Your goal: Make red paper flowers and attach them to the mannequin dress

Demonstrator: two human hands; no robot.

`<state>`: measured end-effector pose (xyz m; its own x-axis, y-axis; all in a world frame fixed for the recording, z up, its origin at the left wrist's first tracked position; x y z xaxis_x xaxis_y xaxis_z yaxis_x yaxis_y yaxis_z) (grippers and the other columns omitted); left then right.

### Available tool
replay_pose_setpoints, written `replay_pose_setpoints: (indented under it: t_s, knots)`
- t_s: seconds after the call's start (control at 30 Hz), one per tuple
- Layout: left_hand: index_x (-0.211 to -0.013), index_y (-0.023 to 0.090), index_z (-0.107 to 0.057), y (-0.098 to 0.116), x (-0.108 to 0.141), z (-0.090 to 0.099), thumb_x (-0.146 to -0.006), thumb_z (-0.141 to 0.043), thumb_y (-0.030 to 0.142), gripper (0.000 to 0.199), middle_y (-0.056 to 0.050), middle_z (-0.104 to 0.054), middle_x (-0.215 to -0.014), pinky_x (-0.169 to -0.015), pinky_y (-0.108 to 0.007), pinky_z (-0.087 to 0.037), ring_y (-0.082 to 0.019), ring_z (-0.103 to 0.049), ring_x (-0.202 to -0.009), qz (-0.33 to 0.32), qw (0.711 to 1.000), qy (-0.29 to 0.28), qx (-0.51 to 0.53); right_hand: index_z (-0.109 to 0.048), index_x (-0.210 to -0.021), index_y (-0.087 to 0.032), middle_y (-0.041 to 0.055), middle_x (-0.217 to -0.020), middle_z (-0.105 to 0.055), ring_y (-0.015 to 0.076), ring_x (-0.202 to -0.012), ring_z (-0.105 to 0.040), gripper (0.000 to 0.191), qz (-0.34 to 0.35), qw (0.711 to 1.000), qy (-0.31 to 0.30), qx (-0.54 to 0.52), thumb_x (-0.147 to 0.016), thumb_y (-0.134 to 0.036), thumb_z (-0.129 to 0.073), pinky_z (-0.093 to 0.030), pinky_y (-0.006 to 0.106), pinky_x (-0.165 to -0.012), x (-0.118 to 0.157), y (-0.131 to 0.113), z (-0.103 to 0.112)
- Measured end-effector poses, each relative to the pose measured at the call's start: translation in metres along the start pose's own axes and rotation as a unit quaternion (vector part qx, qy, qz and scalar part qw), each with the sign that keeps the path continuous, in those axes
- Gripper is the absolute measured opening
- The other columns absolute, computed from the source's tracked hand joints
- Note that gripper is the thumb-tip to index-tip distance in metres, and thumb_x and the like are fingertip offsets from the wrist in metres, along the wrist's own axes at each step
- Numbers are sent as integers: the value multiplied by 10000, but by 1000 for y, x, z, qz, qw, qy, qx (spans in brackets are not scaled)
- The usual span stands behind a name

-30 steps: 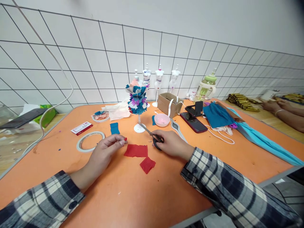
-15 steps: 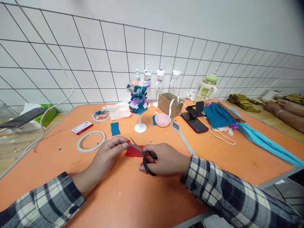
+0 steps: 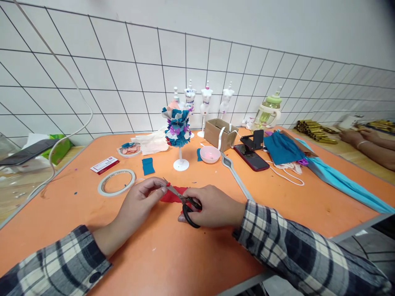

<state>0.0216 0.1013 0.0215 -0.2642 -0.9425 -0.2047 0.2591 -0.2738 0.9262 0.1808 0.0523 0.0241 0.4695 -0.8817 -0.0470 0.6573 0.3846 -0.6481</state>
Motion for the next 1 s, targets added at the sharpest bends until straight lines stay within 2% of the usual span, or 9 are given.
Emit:
replay_pose_setpoints:
  t_s: [0.27, 0.6, 0.8, 1.0]
  knots:
    - [-771, 230, -699, -8, -1, -1, -811, -682, 359, 137, -12, -684, -857, -778, -298, -451, -198, -600, -833, 5, 999, -11, 47, -597, -834, -209, -59, -644, -574, 84, -570, -502, 266, 38, 997, -16, -66, -833, -459, -688, -328, 200, -527, -1, -4, -3]
    - [-761, 229, -713, -18, -4, -2, -779, -727, 353, 126, -6, -697, -866, -782, -292, -444, -191, -600, -845, 33, 993, -15, 112, -602, -814, -205, -78, -574, -496, 75, -531, -441, 277, 42, 992, -33, -111, -852, -472, -667, -303, 207, -500, -3, -1, -7]
    - [-784, 223, -730, -23, -7, -5, -779, -727, 369, 146, -14, -714, -847, -789, -290, -451, -192, -610, -830, 45, 991, -38, 120, -609, -796, -202, -77, -573, -506, 74, -531, -449, 236, 20, 995, -36, -90, -856, -421, -670, -299, 209, -514, -4, 2, -7]
    - [-782, 199, -716, -24, -7, -5, -752, -733, 409, 212, -32, -694, -842, -781, -316, -474, -217, -612, -825, 58, 993, -32, 97, -597, -876, -215, -57, -672, -560, 95, -587, -474, 304, -18, 996, -43, -77, -808, -495, -695, -301, 217, -537, -1, 2, -10]
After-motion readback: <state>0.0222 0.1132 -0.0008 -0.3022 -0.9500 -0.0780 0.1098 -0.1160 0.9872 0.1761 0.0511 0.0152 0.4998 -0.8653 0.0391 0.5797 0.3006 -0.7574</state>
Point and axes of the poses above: each hand's wrist, its own x-axis away from the middle knuckle, its own z-axis out of the back of the hand, y = z × x, the point moved 9 cm from there along -x, towards the middle knuckle
